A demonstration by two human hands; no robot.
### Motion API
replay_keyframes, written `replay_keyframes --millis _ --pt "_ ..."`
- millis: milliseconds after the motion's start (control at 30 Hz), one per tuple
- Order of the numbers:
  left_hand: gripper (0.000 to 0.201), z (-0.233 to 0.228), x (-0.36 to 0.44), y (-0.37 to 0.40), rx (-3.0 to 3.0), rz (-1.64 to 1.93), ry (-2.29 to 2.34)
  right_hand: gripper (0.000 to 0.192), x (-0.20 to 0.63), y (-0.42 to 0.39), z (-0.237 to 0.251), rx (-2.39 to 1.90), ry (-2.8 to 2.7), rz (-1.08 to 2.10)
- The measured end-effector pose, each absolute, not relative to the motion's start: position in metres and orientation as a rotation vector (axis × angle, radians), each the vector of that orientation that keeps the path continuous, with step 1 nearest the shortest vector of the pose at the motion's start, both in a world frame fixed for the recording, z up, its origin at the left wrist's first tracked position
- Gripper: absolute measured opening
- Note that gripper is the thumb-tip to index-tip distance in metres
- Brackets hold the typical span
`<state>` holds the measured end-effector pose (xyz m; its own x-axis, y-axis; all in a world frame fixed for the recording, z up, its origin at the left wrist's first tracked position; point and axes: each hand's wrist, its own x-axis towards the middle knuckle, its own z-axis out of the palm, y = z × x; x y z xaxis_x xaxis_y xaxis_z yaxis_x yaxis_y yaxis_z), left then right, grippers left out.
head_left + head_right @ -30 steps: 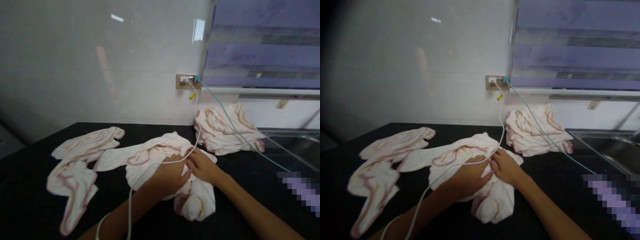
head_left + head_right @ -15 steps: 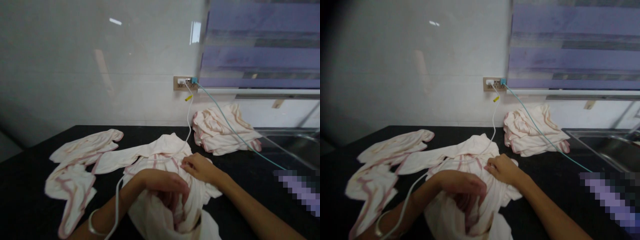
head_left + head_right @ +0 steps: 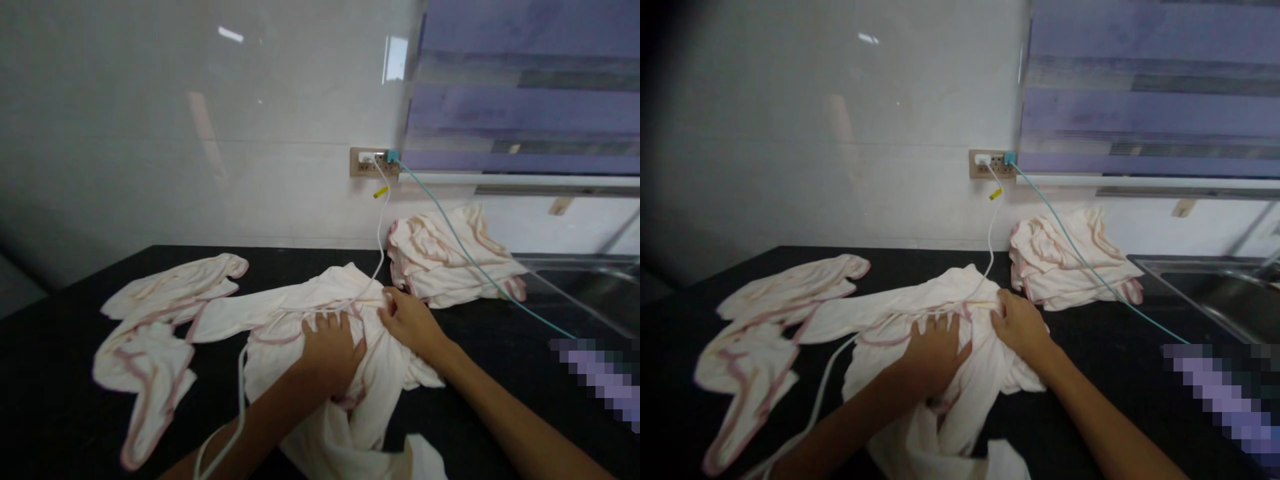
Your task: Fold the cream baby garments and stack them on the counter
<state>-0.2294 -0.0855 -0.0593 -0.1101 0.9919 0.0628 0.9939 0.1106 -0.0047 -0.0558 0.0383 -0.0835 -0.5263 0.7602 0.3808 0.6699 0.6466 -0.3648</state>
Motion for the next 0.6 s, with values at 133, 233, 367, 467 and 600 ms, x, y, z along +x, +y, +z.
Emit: replay_keyframes --millis 133,233,367,467,600 --pt "0.077 -0.064 -0.238 -0.087 -2.298 -0.048 -2.209 0.057 -0.052 0.043 -0.091 -0.999 -2.399 0.304" --pt "0.080 -0.060 -0.249 -0.084 -2.367 -0.012 -2.201 0.066 -0.046 0.050 -0.098 -0.904 -2.422 0.336" --pt "0.088 -0.052 -0.280 -0.071 -2.518 0.003 -2.197 0.068 -0.033 0.064 -0.102 -0.840 -2.440 0.350" --pt "0.089 -0.043 -0.315 -0.056 -2.726 -0.128 -2.081 0.066 -0.029 0.072 -0.099 -0.868 -2.425 0.300" --pt "0.062 -0.032 -0.329 -0.049 -2.604 -0.185 -2.125 0.053 -0.037 0.065 -0.091 -0.862 -2.330 0.149"
